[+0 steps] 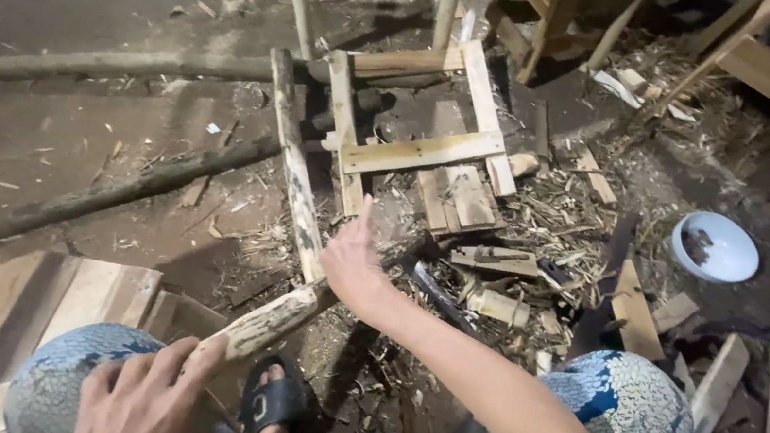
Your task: The person uses a curved blade to shave and shape a piece of wood held between their legs. They repeatedly scrape the tool along the wood's surface, removing bark and shavings, and occasionally rotate the wood to work on different sides.
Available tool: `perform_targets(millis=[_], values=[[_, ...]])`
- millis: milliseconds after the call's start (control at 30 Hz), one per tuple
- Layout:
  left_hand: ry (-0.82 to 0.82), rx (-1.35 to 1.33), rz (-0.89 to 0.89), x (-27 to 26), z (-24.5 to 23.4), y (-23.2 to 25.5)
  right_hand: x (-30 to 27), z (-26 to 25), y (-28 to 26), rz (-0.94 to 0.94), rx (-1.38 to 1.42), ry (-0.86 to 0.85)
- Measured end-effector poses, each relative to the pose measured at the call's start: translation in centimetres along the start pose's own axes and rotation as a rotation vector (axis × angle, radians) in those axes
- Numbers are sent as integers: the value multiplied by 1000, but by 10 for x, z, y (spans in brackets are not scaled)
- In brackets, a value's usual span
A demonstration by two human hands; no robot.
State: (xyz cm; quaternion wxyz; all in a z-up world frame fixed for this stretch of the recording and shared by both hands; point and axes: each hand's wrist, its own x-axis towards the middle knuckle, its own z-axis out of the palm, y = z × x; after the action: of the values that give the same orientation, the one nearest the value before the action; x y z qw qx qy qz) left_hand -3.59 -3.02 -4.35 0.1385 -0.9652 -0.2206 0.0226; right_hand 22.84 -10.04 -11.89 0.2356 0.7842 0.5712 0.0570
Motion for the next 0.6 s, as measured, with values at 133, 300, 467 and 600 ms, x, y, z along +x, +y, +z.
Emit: perform_targets(millis=[133, 300, 467, 600], values=[[259, 116, -15, 6, -16, 27, -1, -16, 6, -10, -119, -22], [467, -657, 77, 39, -80, 104, 14, -10, -11, -7, -177, 29], [409, -1054, 259, 57, -67, 158, 21, 1, -32, 29, -180, 84], [238, -1211, 407, 55, -71, 160, 15, -16, -29, -77, -108, 16]])
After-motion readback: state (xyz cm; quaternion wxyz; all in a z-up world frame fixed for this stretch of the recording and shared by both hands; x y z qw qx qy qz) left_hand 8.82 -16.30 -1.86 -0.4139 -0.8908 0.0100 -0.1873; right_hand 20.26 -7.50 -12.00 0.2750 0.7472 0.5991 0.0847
